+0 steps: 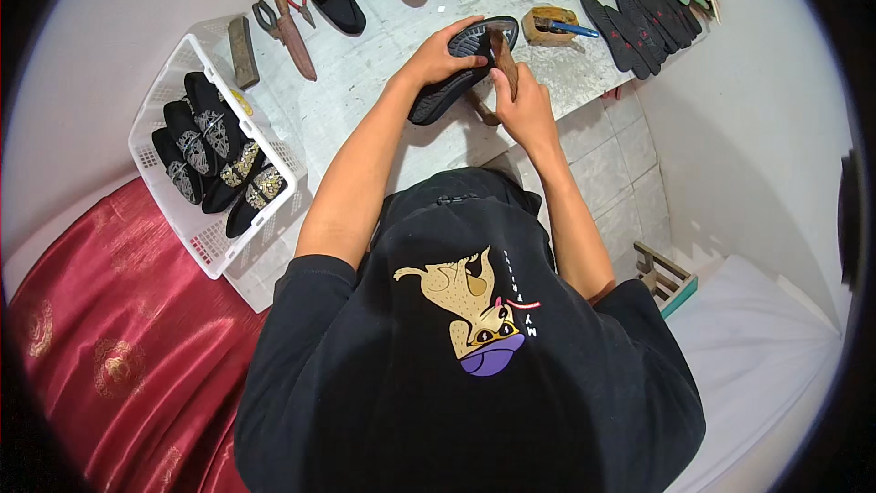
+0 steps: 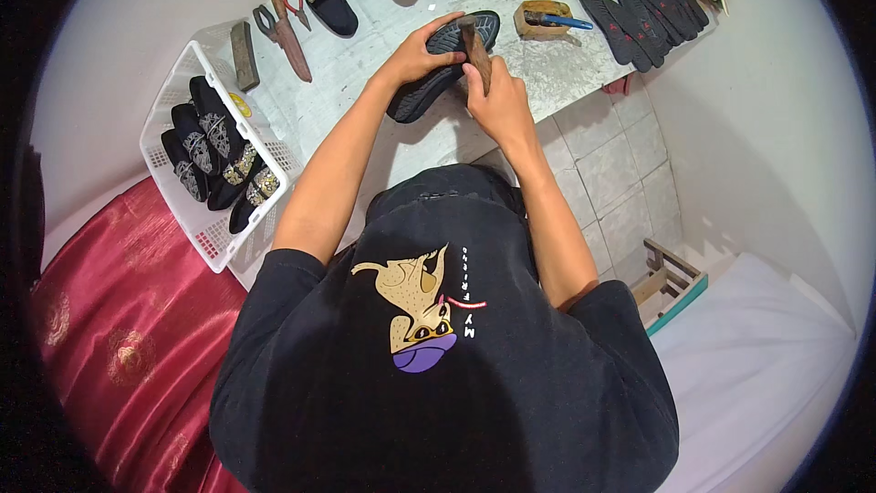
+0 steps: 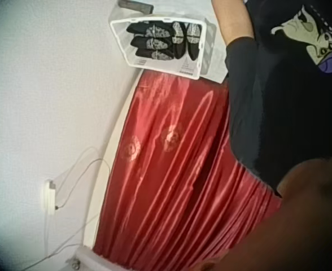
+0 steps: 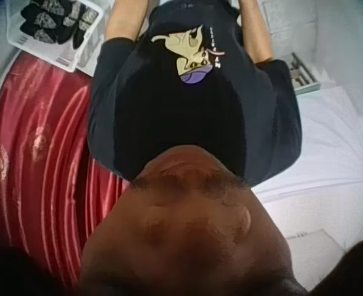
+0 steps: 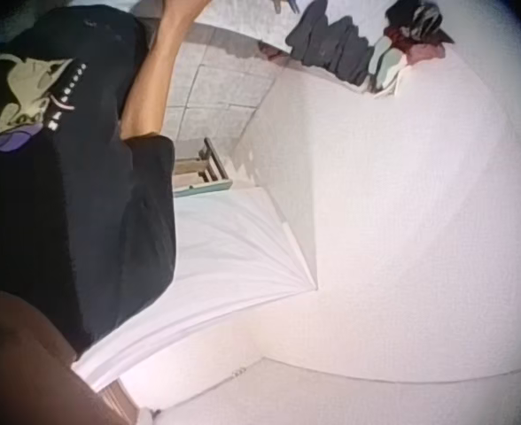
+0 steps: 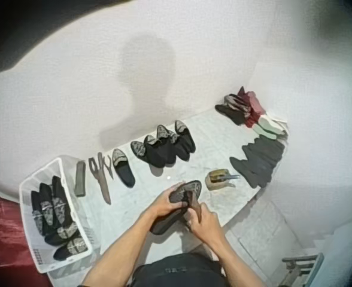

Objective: Hammering the sole of a shoe to secure it during the manufacturing process.

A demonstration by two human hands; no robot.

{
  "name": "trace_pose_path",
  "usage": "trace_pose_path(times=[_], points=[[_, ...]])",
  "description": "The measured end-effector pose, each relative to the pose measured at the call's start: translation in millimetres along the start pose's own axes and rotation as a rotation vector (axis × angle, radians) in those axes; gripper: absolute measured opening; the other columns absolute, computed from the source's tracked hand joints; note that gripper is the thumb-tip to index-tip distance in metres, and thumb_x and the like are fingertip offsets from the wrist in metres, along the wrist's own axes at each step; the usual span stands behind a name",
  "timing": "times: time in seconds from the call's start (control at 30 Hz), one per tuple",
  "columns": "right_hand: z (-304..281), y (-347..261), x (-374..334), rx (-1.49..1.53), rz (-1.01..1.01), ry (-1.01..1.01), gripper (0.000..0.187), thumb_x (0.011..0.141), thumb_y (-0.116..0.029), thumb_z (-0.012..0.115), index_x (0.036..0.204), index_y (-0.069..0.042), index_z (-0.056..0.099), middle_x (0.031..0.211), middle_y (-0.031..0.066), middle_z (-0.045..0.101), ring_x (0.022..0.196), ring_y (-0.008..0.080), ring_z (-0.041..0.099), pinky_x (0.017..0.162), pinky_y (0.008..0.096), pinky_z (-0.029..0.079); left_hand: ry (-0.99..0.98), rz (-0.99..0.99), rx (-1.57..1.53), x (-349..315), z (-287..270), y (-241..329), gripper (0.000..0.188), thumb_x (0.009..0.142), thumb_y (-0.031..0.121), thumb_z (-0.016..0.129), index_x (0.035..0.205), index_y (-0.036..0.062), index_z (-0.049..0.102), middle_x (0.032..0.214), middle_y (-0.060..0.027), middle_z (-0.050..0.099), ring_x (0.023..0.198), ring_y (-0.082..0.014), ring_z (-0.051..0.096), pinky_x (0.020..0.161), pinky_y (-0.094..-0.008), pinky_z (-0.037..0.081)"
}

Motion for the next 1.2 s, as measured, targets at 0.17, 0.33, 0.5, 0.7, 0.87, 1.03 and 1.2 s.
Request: trace_pose_path(times=[0.17, 0.33, 0.5, 0.7, 0.87, 1.03, 1.2], points=[[-2.0, -4.6, -2.8, 0.005, -0.037, -0.008, 0.034, 0.102, -0.03, 0.067, 0.097, 0.003, 0.06, 0.074, 0.0331, 0.066, 0.076, 0.0547, 0.068, 0.063, 0.0557, 0.052, 0.028, -0.027, -0.046, -2.5, 0.6, 4.7, 0.089, 0.078, 0.036, 0.095, 0.155, 0.0154, 0.055, 0.136, -0.0131, 0.07, 0.121, -0.0229, 0.067, 0.108, -0.0366, 0.05], [1.1, -6.9, 5.5, -0.004, -0.062, -0.011, 0.034, 0.102, -0.03, 0.067, 0.098, 0.003, 0.061, 0.075, 0.0334, 0.067, 0.076, 0.0548, 0.067, 0.064, 0.0564, 0.052, 0.036, -0.066, -0.026, -2.4, -2.8, 0.2, 0.086, 0.079, 0.037, 0.095, 0.151, 0.0103, 0.058, 0.135, -0.0123, 0.07, 0.119, -0.0219, 0.067, 0.107, -0.0361, 0.051], [4.9, -6.2, 13.7, -0.035, -0.076, -0.019, 0.034, 0.103, -0.03, 0.067, 0.097, 0.003, 0.06, 0.073, 0.03, 0.064, 0.071, 0.0531, 0.066, 0.061, 0.0521, 0.049, -0.027, -0.135, -0.116, -0.9, -1.0, -1.0, 0.08, 0.077, 0.042, 0.095, 0.142, 0.0074, 0.063, 0.125, -0.0112, 0.074, 0.113, -0.0217, 0.069, 0.102, -0.0364, 0.052], [5.5, -4.0, 18.4, -0.039, -0.086, -0.004, 0.033, 0.103, -0.03, 0.067, 0.099, 0.003, 0.061, 0.075, 0.0298, 0.066, 0.072, 0.052, 0.067, 0.06, 0.0513, 0.049, 0.045, -0.049, -0.132, -1.0, 1.9, -3.5, 0.075, 0.08, 0.041, 0.093, 0.14, 0.0066, 0.063, 0.121, -0.0121, 0.074, 0.11, -0.0217, 0.07, 0.1, -0.036, 0.053], [-7.9, 1.0, 18.5, 0.025, -0.101, 0.112, 0.034, 0.104, -0.031, 0.067, 0.099, 0.002, 0.062, 0.076, 0.0284, 0.066, 0.072, 0.0506, 0.067, 0.06, 0.0483, 0.049, 0.045, -0.133, -0.04, -2.2, 3.0, -6.9, 0.073, 0.082, 0.04, 0.09, 0.141, 0.0064, 0.062, 0.123, -0.0138, 0.074, 0.112, -0.0238, 0.07, 0.102, -0.0363, 0.052], [-17.2, 17.1, 20.8, -0.054, -0.029, 0.109, 0.035, 0.105, -0.032, 0.064, 0.098, 0.002, 0.062, 0.08, 0.03, 0.068, 0.079, 0.0523, 0.068, 0.066, 0.0529, 0.05, 0.075, -0.128, 0.006, -3.3, 2.6, -4.4, 0.073, 0.082, 0.039, 0.089, 0.142, 0.0068, 0.061, 0.124, -0.0143, 0.074, 0.113, -0.0246, 0.07, 0.102, -0.0366, 0.052], [-31.7, 6.4, 11.9, 0.014, 0.034, 0.044, 0.035, 0.105, -0.032, 0.064, 0.097, 0.002, 0.06, 0.082, 0.0317, 0.068, 0.082, 0.0542, 0.068, 0.068, 0.0554, 0.05, 0.043, -0.181, 0.006, -4.5, 1.2, -1.9, 0.075, 0.086, 0.036, 0.088, 0.146, 0.0042, 0.058, 0.13, -0.0123, 0.071, 0.118, -0.0212, 0.066, 0.107, -0.0355, 0.049]])
Point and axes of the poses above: each hand's wrist, its own x-axis towards the middle knuckle, its own z-axis out of the palm, y = z × x, the point moved 4 cm from there along x, towards the middle knuckle
